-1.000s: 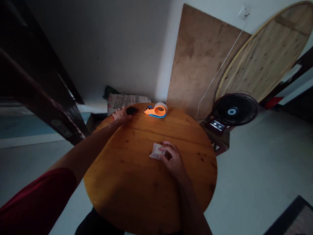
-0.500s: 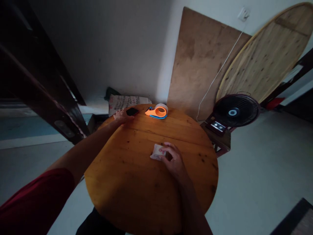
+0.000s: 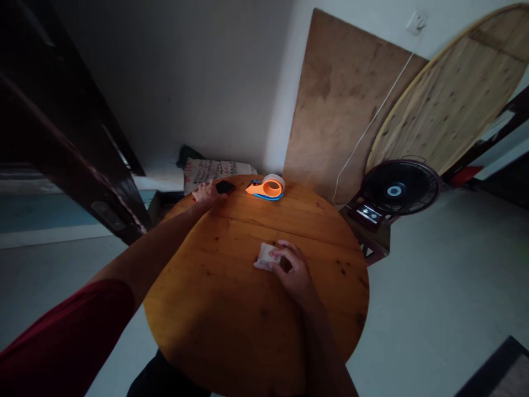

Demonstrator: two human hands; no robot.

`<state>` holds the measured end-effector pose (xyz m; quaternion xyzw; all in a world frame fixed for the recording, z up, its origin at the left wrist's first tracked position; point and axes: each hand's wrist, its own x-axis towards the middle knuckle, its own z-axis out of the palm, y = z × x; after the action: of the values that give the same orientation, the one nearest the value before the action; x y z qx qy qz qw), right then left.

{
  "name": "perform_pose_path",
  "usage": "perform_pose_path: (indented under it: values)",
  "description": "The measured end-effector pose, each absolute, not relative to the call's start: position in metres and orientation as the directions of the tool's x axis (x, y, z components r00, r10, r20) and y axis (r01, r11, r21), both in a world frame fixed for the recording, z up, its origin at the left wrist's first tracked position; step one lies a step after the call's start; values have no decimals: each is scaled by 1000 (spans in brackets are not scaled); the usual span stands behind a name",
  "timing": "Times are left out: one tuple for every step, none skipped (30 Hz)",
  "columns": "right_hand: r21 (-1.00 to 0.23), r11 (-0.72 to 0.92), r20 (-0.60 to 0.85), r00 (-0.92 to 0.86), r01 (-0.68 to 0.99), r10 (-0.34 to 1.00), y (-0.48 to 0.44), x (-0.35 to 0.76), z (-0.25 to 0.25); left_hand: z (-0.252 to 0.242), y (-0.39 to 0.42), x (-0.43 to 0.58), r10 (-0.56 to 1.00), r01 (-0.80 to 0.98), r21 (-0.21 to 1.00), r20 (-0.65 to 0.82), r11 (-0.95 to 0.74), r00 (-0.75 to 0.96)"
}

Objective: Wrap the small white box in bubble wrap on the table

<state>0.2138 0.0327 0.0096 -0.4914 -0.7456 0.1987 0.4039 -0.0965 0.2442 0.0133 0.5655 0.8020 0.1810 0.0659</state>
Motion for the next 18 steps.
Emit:
perform_pose_path:
  values:
    - [-693,437,407,-189,574,894,33,213,10,15,243,-98,934,883,367,89,291,-345]
    - [-692,435,405,-189,576,894,32,213,10,16,242,-100,940,885,371,80,281,-332]
    - [-691,434,402,-191,578,895,32,213,11,16,240,-103,946,887,377,72,268,-316]
    - [-689,434,398,-196,581,896,32,212,11,16,239,-106,952,889,383,66,253,-300]
    - [-687,433,396,-199,584,897,32,212,12,16,238,-109,957,890,387,61,240,-284]
    - [-685,430,393,-200,588,898,31,212,12,14,236,-112,961,892,391,57,227,-270]
    - [-683,427,390,-199,592,899,31,212,13,12,235,-116,965,894,395,62,213,-257]
    - [-683,422,386,-196,597,902,31,212,13,10,234,-119,967,896,397,71,199,-246]
    - [-682,418,381,-196,600,904,31,212,13,8,233,-122,968,899,398,86,184,-236]
    - [-681,415,376,-198,603,905,30,212,13,6,233,-125,969,901,400,102,166,-224]
    - [-680,414,372,-202,606,906,30,212,13,4,232,-127,971,904,401,117,147,-210]
    - [-679,414,369,-205,607,907,30,212,12,3,232,-129,972,906,403,127,132,-198]
    - [-679,414,369,-206,606,906,30,212,12,2,232,-131,973,907,402,127,125,-191]
    - [-680,415,369,-207,605,906,30,212,12,1,233,-133,975,907,402,122,125,-188]
    - [-682,416,370,-206,602,906,30,211,12,1,233,-134,975,907,401,119,126,-187]
    - [-683,417,372,-206,600,905,30,211,13,1,234,-135,975,907,401,116,128,-189]
    - [-685,416,373,-203,598,905,30,211,13,1,235,-136,975,906,403,116,127,-188]
    - [-685,415,375,-198,599,905,30,211,13,1,236,-136,977,907,407,122,112,-175]
